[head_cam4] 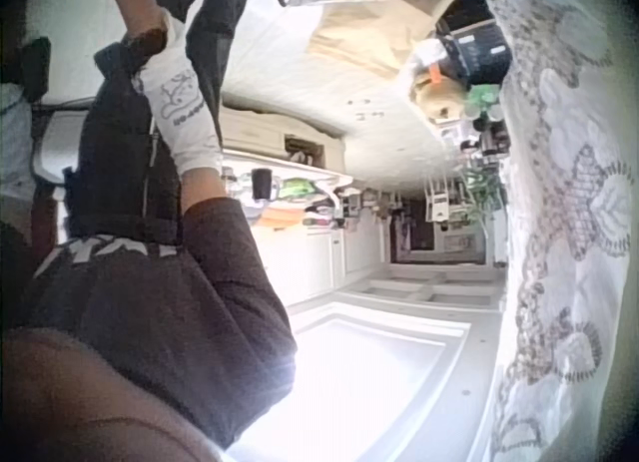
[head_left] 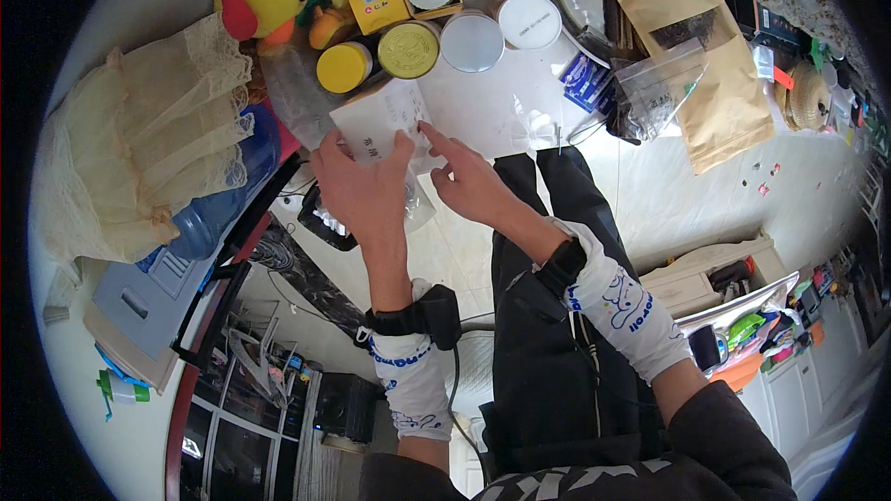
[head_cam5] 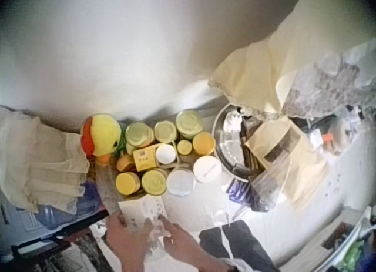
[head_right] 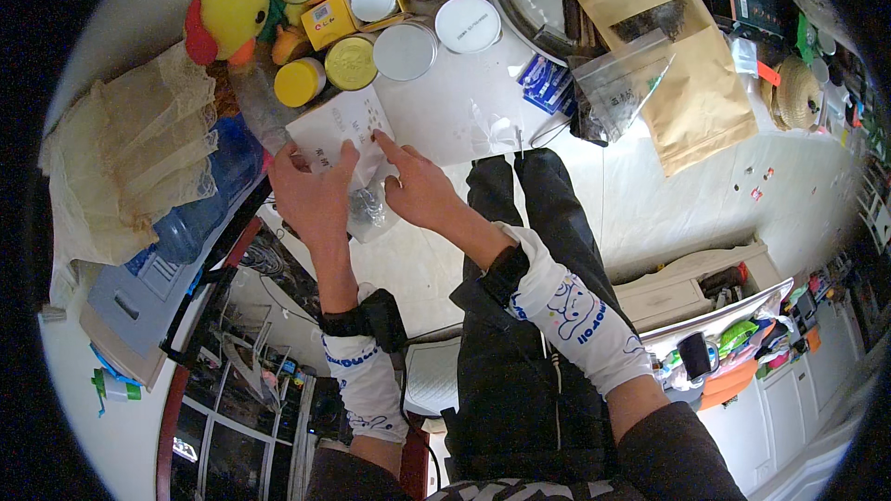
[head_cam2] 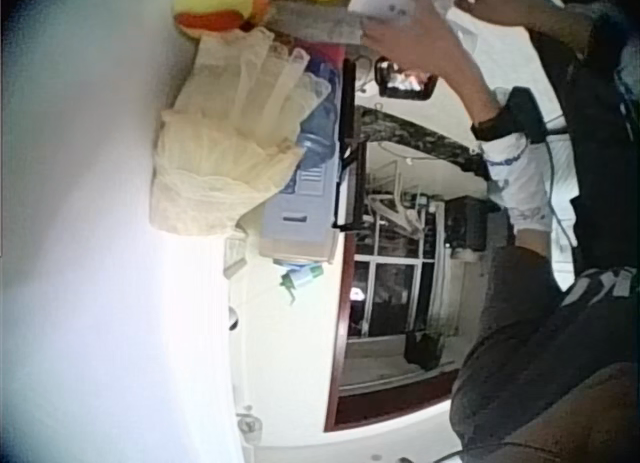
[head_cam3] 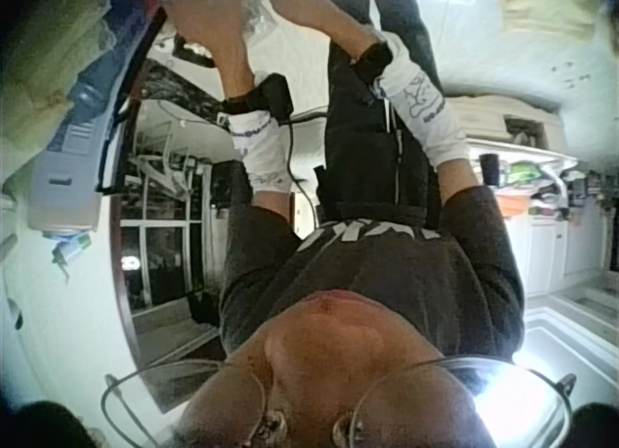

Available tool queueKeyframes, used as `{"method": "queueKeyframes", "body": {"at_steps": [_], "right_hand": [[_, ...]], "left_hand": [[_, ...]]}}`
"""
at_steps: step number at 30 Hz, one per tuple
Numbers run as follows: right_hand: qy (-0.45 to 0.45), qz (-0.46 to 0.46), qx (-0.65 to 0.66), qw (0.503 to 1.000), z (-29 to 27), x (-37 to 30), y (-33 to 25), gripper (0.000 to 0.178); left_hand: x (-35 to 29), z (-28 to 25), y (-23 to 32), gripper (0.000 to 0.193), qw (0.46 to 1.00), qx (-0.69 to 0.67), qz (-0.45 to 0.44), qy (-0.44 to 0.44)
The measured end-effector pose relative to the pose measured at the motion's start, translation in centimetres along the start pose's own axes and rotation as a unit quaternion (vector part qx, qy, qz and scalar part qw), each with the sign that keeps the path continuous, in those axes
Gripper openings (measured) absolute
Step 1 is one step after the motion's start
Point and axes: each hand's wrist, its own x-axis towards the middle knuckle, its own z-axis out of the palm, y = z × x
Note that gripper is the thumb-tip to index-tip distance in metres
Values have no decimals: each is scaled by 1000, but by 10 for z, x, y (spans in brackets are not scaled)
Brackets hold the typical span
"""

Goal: The person is organizing various small items, including medications, food items, and other household objects on a surface.

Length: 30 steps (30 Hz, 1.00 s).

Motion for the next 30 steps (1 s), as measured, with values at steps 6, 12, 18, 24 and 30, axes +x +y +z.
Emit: {"method": "queueKeyframes", "body": {"at_steps": [6, 12, 18, 24, 30], "right_hand": [[5, -17, -4, 1000, 3, -1, 18, 77], [59, 26, 39, 997, -9, -17, 28, 61], [284, 111, -50, 951, -65, -58, 71, 17], [335, 147, -72, 928, -82, -61, 101, 27], [387, 79, -126, 910, -78, -47, 113, 20]], "left_hand": [[-3, -1, 9, 72, 1000, 13, -2, -23], [-8, 1, -5, 62, 998, -13, 61, 11], [-64, 8, -11, 28, 973, -145, 182, -5], [-107, 116, -1, 28, 931, -221, 112, -267], [-103, 170, 41, 29, 934, -221, 86, -268]]}}
